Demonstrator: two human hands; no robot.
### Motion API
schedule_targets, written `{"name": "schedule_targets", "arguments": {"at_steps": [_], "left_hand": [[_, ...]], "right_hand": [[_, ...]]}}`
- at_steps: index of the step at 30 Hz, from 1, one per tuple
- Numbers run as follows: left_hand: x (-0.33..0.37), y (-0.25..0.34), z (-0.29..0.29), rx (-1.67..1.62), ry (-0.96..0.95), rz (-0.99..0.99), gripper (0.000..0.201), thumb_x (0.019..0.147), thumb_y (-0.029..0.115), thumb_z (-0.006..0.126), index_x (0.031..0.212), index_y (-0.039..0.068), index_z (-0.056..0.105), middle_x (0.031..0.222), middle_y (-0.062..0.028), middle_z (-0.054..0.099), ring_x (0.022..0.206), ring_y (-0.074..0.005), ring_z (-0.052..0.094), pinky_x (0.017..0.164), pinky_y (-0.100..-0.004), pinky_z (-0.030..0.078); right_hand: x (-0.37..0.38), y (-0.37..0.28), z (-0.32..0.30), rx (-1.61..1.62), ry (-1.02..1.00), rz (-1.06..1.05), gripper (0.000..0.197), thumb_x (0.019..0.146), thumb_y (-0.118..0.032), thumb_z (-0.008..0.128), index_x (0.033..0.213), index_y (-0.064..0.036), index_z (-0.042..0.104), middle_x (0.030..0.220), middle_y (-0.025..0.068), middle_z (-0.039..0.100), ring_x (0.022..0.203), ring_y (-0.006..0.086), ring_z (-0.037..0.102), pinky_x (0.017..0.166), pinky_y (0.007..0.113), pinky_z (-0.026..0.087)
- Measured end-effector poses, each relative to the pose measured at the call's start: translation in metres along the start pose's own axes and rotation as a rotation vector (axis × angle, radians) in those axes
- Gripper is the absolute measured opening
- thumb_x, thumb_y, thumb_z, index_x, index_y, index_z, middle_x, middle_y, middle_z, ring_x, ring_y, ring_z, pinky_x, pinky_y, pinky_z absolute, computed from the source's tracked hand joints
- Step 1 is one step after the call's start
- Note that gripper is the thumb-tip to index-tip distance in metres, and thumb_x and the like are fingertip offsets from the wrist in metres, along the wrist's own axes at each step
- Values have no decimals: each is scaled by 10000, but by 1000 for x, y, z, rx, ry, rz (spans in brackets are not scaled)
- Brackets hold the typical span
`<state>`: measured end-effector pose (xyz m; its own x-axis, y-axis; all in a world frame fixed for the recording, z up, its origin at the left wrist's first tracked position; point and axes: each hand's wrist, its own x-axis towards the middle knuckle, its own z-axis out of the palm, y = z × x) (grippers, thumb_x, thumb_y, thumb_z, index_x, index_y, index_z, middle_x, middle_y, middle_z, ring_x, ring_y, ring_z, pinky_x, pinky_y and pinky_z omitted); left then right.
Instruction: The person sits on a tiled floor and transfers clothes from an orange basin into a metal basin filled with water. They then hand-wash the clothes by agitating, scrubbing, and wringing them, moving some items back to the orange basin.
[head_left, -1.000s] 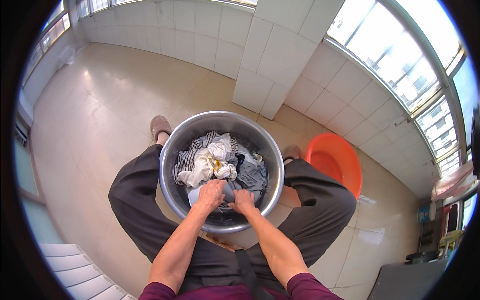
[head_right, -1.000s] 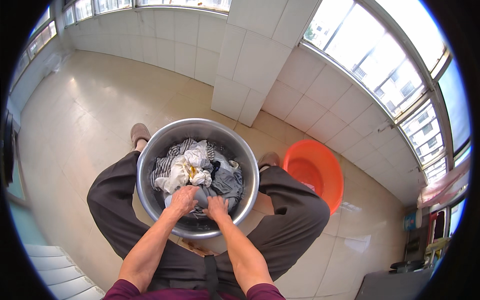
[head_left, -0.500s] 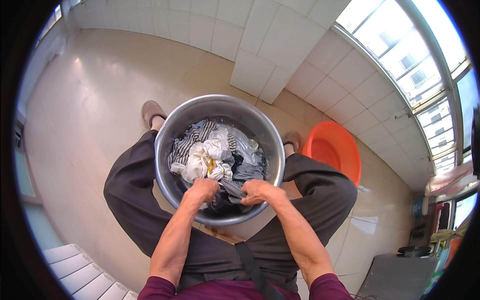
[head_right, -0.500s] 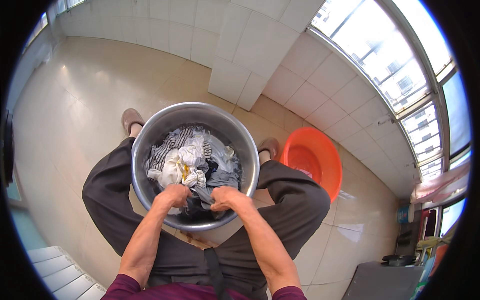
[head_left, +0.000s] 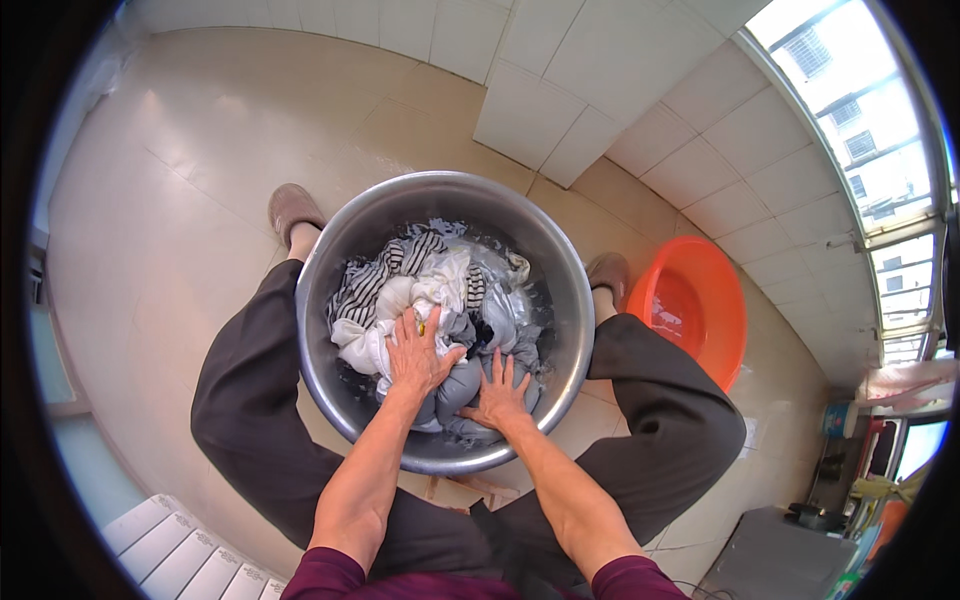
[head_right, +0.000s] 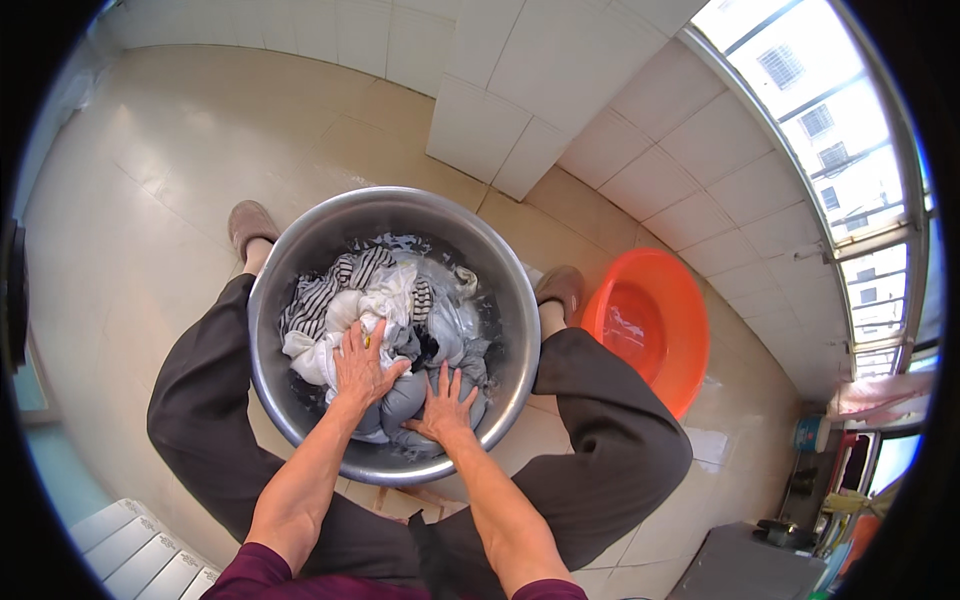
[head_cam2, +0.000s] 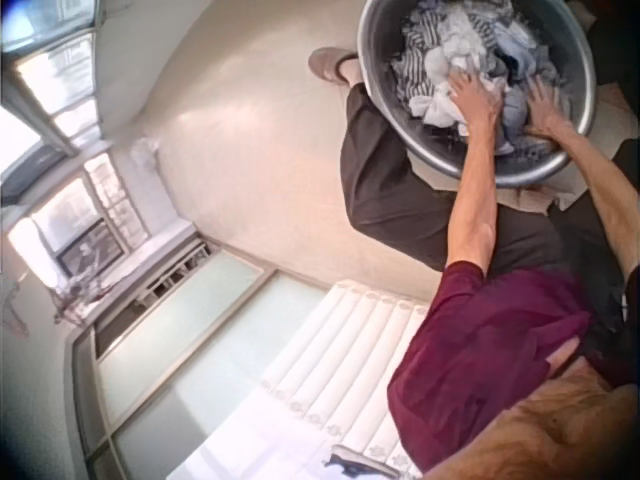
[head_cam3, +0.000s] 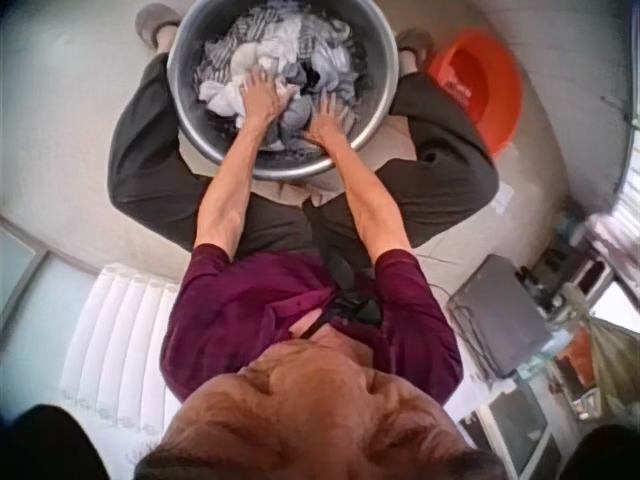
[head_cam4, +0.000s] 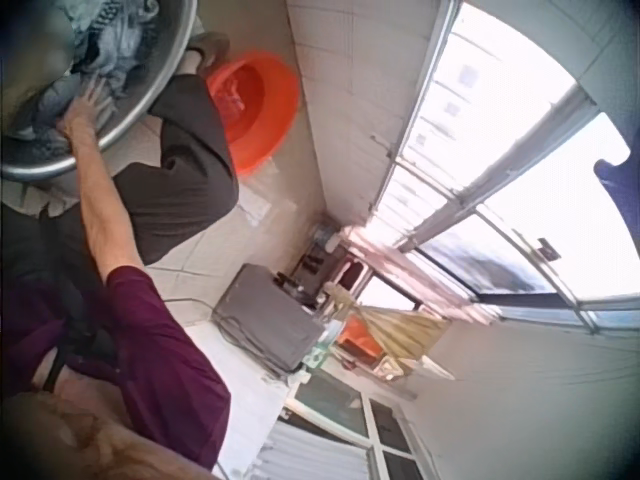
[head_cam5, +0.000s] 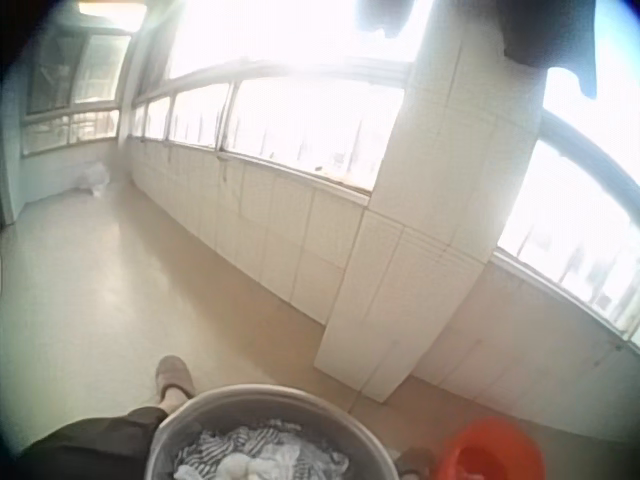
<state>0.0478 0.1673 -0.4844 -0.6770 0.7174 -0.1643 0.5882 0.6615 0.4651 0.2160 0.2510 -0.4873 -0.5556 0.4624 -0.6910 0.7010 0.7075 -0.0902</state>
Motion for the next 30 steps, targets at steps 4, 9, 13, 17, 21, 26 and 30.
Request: {"name": "schedule_targets", "arguments": {"at_steps": [4, 9, 13, 17, 21, 26, 30], "left_hand": [[39, -4, 17, 31, -70, 8, 845, 764, 426, 876, 1452, 156, 466, 1273, -183, 506, 1233, -405, 500, 950, -597, 445], [85, -8, 29, 25, -17, 109, 705, 772, 226, 839, 1366, 120, 475, 1185, -212, 540, 1099, -438, 593, 866, -548, 546], [90, -12, 36, -12, -41, 79, 749, 773, 242, 856, 1400, 119, 465, 1241, -242, 554, 1153, -473, 584, 914, -561, 533], [79, -6, 6, -172, -117, -51, 755, 765, 298, 891, 1378, 105, 494, 1269, -249, 607, 1198, -456, 607, 962, -529, 520], [39, -2, -8, -452, -163, -174, 723, 760, 345, 907, 1310, 75, 523, 1210, -245, 687, 1106, -401, 684, 953, -470, 516], [-9, 29, -55, -931, -93, -83, 660, 780, 258, 913, 1255, 10, 528, 1140, -150, 683, 1028, -233, 661, 922, -378, 531], [-42, 61, -131, -1157, -72, 16, 520, 796, 164, 880, 1177, 6, 564, 1086, -96, 665, 986, -163, 629, 870, -330, 535]], "right_hand": [[30, 3, 37, -15, 151, -17, 1070, 788, -658, 766, 1634, -124, 387, 1764, 210, -36, 1610, 467, 35, 1167, 821, 126], [41, -3, 47, 18, 226, -11, 930, 808, -487, 776, 1558, -33, 466, 1745, 246, 16, 1594, 490, 73, 1126, 839, 200], [42, 0, 56, 68, 305, 20, 661, 794, -276, 786, 1375, -5, 627, 1699, 202, 191, 1550, 436, 236, 1132, 789, 281], [34, 7, 9, 380, 323, 72, 453, 774, -155, 757, 1185, 20, 683, 1406, 175, 569, 1363, 410, 518, 1046, 567, 503], [18, 20, 1, 1070, 402, 344, 483, 767, -83, 670, 1220, 84, 676, 1069, 152, 749, 1035, 308, 717, 934, 382, 546], [-6, 14, -12, 1660, 806, 288, 414, 709, -101, 611, 1067, 79, 713, 851, 118, 704, 784, 238, 637, 798, 390, 527], [-72, 0, -80, 1631, 926, 48, 304, 689, -29, 610, 973, 73, 651, 808, 84, 650, 775, 190, 559, 752, 350, 490]]}}
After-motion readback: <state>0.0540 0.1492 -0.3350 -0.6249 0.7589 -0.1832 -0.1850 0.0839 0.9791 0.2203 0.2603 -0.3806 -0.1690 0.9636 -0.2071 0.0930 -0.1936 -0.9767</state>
